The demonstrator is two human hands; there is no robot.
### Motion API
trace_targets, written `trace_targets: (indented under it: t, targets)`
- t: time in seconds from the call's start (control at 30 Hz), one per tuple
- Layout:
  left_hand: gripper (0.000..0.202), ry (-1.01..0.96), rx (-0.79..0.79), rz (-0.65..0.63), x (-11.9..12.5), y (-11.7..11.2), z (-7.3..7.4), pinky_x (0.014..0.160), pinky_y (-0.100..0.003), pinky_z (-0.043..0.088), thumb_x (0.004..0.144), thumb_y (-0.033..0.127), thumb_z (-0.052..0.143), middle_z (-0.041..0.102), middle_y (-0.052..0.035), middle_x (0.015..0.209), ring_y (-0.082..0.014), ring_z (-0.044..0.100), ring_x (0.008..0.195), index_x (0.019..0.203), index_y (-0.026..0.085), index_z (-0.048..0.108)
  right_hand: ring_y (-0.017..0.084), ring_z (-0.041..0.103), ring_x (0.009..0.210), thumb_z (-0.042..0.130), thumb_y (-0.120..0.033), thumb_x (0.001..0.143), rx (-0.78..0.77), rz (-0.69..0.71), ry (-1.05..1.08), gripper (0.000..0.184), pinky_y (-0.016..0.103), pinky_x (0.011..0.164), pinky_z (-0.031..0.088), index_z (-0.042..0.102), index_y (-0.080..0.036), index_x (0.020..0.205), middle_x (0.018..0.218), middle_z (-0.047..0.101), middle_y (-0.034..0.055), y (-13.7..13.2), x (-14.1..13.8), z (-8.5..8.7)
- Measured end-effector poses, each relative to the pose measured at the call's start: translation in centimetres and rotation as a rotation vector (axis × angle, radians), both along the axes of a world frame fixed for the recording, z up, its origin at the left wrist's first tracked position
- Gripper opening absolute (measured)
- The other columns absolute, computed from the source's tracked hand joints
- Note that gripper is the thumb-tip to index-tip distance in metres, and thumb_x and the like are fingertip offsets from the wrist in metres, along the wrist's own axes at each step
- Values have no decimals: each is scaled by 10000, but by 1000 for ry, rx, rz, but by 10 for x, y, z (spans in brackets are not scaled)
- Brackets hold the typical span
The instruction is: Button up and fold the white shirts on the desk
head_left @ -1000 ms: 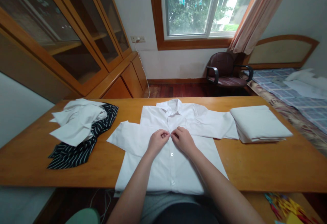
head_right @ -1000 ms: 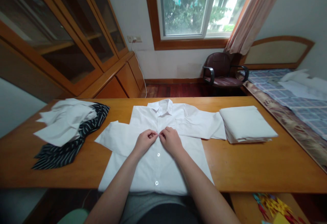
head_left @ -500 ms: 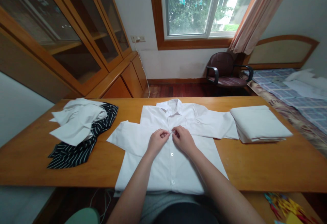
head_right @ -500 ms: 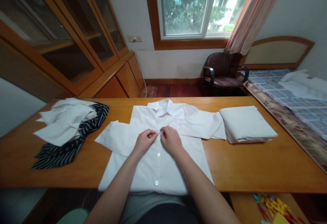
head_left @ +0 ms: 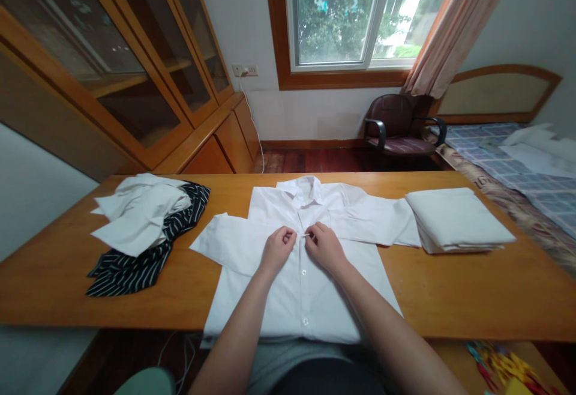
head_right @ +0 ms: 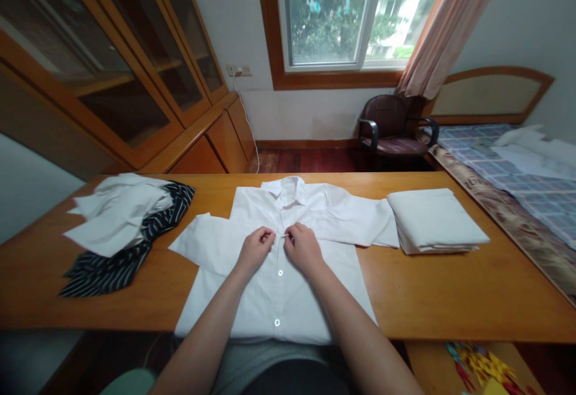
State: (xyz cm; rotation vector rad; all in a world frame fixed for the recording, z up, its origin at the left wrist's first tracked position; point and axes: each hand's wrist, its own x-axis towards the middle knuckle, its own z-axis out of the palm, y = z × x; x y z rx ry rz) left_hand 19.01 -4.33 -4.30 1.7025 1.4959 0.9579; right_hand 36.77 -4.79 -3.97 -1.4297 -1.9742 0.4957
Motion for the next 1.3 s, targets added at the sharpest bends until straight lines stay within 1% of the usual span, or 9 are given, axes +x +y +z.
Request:
trace_targets:
  t: [0.17,0.4,0.47,0.57,0.7,0.83,0.97,1.1,1.3]
  targets:
    - [201,32,21,4,0,0,-1,637,-232,476,891,345,529,667,-14,746,-138,619,638,829,189,640,163,540,772,554,-93,813,-41,86,86,124,261,721,402,615,-193,855,797,566,5,2,15,5]
    - [188,53,38,15,0,0,-1,650,-237,476,911,315,516,662,-12,758,-140,613,646,861,191,649,180,563,830,547,-50,787,-80,193,39,205,294,777,451,654,-194,885,863,611,33,-15,66,19]
    - [182,101,83,9,1,-1,-1,684,-247,480,918,276,507,660,-19,783,-147,615,685,848,192,652,189,582,888,563,-47,792,-85,247,28,235,310,826,470,680,-210,915,928,635,48,-24,78,21]
    - [172,227,231,-28,2,-3,1,796,-291,491,918,200,506,659,-44,863,-178,610,813,877,191,674,212,588,1009,609,-111,841,-65,277,-7,216,351,920,480,713,-239,981,1073,644,76,-36,90,20]
    - [212,394,381,-131,6,-7,3,951,-368,487,911,154,545,665,-72,1037,-225,579,1020,1047,202,700,248,559,1103,612,-186,888,2,279,-103,281,415,967,479,702,-251,1146,1192,618,105,-43,94,14]
    - [304,587,398,-198,6,-15,3,1007,-427,480,926,186,560,640,-74,1272,-262,540,1211,1209,230,661,266,550,1144,592,-208,909,50,260,-174,338,454,986,477,669,-249,1235,1249,616,111,-41,91,10]
    - [411,734,422,-257,-2,-25,0,1125,-477,401,962,263,534,523,-58,1473,-276,430,1390,1372,249,560,271,557,1163,583,-217,920,78,251,-210,352,468,993,479,662,-268,1259,1283,623,102,-36,88,10]
    - [466,803,424,-299,-14,-27,-1,1190,-481,330,976,338,526,423,-33,1558,-268,361,1452,1438,284,497,265,566,1161,578,-221,929,91,261,-220,345,462,995,481,665,-269,1259,1288,629,99,-31,88,9]
    - [468,822,401,-301,-18,-10,-1,1207,-494,304,995,374,494,412,-32,1566,-267,335,1468,1453,281,483,262,569,1177,564,-236,944,109,266,-239,337,459,1000,480,661,-262,1266,1298,634,95,-18,86,6]
